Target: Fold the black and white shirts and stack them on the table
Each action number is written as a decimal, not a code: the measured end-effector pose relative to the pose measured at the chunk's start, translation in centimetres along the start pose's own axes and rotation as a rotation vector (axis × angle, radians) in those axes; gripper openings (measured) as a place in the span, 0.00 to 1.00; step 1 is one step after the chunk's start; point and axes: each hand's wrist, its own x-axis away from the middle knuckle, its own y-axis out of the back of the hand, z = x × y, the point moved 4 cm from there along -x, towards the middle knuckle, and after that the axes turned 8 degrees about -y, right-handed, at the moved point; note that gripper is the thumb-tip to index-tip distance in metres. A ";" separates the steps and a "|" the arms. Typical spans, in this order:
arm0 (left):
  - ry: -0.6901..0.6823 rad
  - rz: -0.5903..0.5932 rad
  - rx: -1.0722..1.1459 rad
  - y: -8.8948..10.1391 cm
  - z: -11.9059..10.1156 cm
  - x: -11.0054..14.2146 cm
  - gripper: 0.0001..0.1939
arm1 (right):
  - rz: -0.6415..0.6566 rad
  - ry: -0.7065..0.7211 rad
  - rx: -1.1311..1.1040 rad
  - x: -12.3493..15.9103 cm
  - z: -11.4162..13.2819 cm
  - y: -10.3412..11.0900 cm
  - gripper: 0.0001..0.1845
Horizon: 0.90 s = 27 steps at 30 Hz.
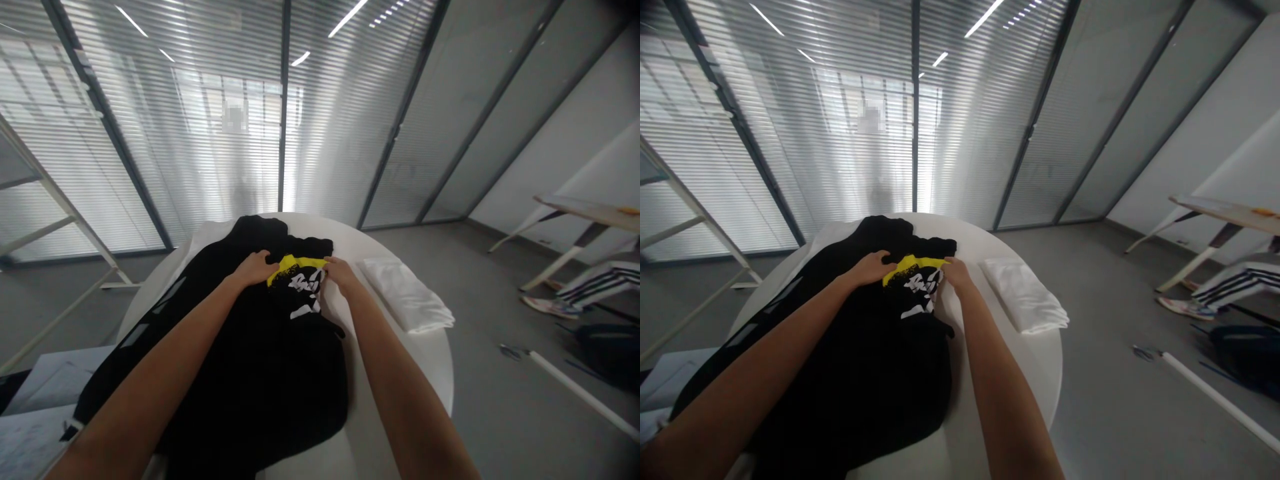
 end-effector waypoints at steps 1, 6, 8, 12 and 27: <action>-0.002 0.023 -0.083 0.0 0.2 0.6 0.39 | -0.011 -0.026 0.055 0.0 -0.1 0.2 0.28; 0.041 0.134 -0.216 0.1 0.7 2.5 0.40 | 0.122 -0.195 0.225 1.7 0.2 0.7 0.26; 0.020 0.130 -0.197 0.2 0.5 2.6 0.35 | 0.277 -0.226 0.262 2.6 0.4 0.2 0.23; -0.033 0.109 -0.106 0.4 0.2 2.6 0.23 | 0.383 -0.147 0.243 3.3 1.0 -0.6 0.12; -0.141 -0.239 0.028 -0.4 -0.2 2.7 0.28 | 0.004 0.000 -0.276 0.5 -0.4 -1.0 0.17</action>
